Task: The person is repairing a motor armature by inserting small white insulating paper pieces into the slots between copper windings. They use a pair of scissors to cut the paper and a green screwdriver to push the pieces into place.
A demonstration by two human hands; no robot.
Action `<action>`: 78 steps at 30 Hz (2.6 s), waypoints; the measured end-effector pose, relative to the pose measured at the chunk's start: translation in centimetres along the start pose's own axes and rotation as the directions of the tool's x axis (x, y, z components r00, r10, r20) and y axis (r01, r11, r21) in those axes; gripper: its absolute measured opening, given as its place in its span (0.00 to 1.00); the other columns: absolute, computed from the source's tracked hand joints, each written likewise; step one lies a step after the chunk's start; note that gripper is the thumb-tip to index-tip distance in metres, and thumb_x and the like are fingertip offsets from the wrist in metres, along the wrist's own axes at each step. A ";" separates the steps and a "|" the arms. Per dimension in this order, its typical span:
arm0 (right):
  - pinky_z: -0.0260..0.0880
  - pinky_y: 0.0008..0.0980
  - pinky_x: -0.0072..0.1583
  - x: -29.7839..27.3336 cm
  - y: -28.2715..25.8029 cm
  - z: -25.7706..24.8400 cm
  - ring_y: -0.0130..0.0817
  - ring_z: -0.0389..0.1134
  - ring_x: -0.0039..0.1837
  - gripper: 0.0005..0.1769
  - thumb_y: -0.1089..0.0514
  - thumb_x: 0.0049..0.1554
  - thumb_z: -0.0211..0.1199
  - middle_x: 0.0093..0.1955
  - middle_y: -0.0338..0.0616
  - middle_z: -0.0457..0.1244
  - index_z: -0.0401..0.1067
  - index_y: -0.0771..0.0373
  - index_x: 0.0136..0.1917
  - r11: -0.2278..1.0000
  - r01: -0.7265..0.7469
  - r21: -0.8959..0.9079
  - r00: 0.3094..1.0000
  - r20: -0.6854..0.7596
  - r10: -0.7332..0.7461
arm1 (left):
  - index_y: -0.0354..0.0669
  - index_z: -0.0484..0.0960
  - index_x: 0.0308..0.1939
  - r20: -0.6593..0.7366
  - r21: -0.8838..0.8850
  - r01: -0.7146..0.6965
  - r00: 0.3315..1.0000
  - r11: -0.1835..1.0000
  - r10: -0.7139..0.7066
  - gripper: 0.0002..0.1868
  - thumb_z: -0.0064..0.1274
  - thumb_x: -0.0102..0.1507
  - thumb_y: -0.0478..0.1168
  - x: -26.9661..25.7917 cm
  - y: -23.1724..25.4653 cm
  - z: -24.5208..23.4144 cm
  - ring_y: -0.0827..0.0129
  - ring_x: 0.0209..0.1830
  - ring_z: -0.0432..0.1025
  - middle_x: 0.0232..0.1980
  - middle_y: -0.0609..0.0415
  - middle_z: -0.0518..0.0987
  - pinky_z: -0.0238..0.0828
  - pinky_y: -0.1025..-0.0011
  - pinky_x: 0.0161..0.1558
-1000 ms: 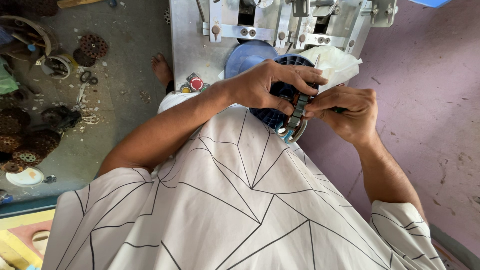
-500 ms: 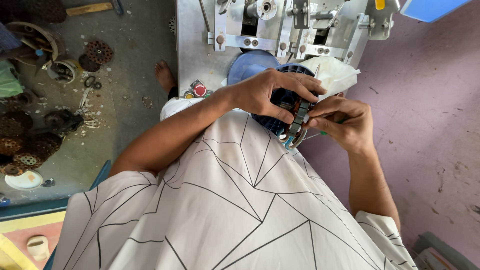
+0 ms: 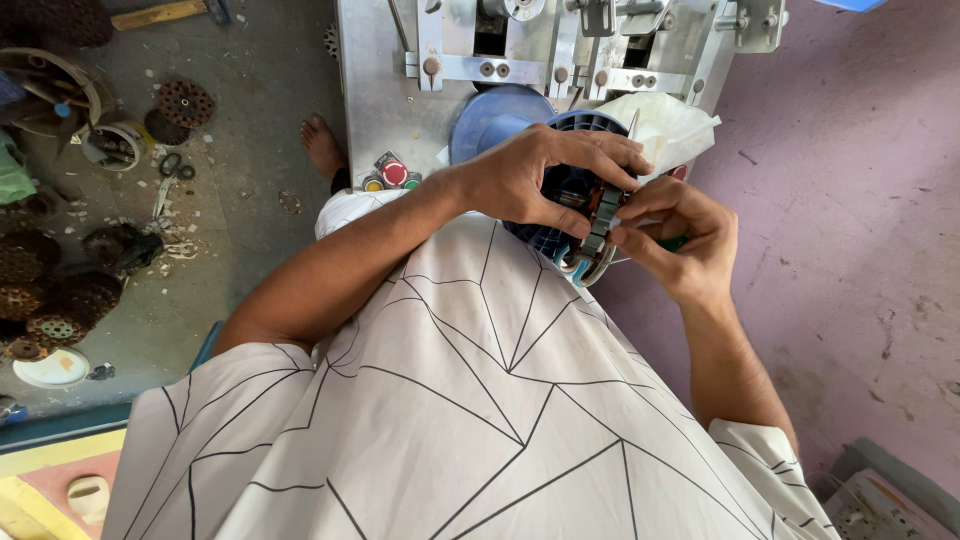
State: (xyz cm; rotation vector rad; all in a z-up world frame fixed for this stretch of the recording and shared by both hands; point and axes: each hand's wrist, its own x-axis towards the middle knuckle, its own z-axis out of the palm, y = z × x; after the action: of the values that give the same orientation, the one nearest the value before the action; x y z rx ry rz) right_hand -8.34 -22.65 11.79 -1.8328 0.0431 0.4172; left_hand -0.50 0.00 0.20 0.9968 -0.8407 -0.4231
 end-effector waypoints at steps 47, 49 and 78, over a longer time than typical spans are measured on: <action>0.81 0.44 0.54 -3.8 -0.6 2.0 0.56 0.74 0.53 0.08 0.63 0.77 0.49 0.53 0.68 0.65 0.57 0.68 0.66 0.646 0.344 0.682 0.839 -0.532 0.115 | 0.53 0.80 0.50 0.090 0.321 -0.069 0.995 0.944 0.043 0.23 0.77 0.58 0.48 0.9 1.0 2.4 0.59 0.73 0.60 0.65 0.58 0.69 0.53 0.55 0.76; 0.81 0.46 0.51 -4.0 -0.3 3.6 0.57 0.74 0.49 0.14 0.62 0.73 0.49 0.51 0.63 0.63 0.51 0.66 0.68 0.678 0.370 0.635 0.770 -0.618 0.159 | 0.53 0.80 0.48 0.098 0.320 -0.058 0.995 0.946 0.028 0.22 0.77 0.58 0.46 1.1 1.0 2.0 0.60 0.72 0.61 0.65 0.58 0.69 0.55 0.57 0.75; 0.81 0.40 0.57 -4.1 -0.2 8.5 0.41 0.76 0.48 0.53 0.74 0.72 0.62 0.57 0.51 0.60 0.20 0.47 0.81 0.922 0.335 0.196 0.625 -0.778 -0.061 | 0.45 0.80 0.48 0.060 0.338 -0.096 0.995 0.936 0.080 0.20 0.75 0.63 0.48 1.2 0.4 2.2 0.58 0.72 0.63 0.63 0.54 0.72 0.62 0.60 0.73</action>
State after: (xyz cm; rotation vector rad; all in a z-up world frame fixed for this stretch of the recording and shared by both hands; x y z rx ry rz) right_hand -14.39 -15.44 11.16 -1.5329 0.4618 -0.5411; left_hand -1.48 -1.78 1.64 1.2668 -1.0182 -0.2268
